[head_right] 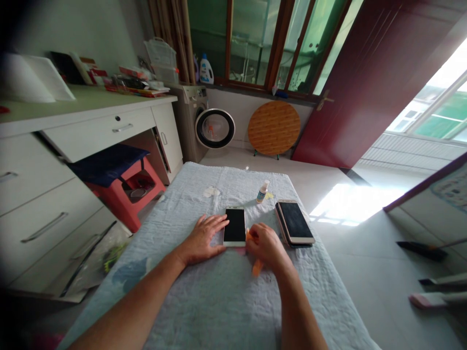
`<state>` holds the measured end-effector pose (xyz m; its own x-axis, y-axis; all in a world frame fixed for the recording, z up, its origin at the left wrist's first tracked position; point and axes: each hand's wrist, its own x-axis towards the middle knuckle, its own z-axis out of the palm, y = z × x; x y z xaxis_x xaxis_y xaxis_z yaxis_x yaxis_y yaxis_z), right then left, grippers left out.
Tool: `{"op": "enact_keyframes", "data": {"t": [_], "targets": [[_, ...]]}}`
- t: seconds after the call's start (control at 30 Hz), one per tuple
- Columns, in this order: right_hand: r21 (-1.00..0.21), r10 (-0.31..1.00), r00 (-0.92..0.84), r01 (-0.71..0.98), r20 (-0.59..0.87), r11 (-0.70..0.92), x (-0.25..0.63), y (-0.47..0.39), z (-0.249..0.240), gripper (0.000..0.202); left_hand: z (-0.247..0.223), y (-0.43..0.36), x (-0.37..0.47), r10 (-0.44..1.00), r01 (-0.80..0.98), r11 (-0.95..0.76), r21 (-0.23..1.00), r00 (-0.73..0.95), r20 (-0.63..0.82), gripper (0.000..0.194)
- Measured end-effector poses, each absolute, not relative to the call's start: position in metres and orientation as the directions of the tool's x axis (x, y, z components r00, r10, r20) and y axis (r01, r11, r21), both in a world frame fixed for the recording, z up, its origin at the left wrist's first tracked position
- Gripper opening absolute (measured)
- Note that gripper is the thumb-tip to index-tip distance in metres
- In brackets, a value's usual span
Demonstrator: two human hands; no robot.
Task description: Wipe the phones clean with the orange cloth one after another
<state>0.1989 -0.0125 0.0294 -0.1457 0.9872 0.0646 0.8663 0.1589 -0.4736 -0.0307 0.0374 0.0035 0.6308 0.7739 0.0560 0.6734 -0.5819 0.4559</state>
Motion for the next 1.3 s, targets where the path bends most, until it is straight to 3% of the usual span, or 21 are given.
{"op": "enact_keyframes", "data": {"t": [0.1,0.23,0.43,1.03,1.3], "targets": [[-0.496,0.994,0.004,0.867,0.107,0.05,0.195,-0.011,0.023,0.006,0.001,0.037,-0.028,0.786,0.685,-0.577,0.444,0.613,0.077,0.083],[-0.467,0.996,0.078,0.883,0.051,-0.045,0.176,-0.014,0.015,0.006,-0.003,0.037,-0.026,0.814,0.71,-0.561,0.424,0.567,0.127,0.095],[-0.432,0.984,0.167,0.893,0.057,-0.127,0.157,-0.015,0.015,0.009,-0.007,0.038,-0.026,0.792,0.689,-0.595,0.415,0.591,0.155,0.077],[-0.423,0.961,0.226,0.895,0.157,-0.141,0.164,0.087,0.006,0.012,-0.006,0.038,-0.027,0.802,0.678,-0.571,0.463,0.581,0.139,0.077],[-0.433,0.963,0.219,0.891,0.156,-0.133,0.164,0.079,0.006,0.017,-0.003,0.036,-0.026,0.803,0.679,-0.571,0.462,0.578,0.142,0.076]]}}
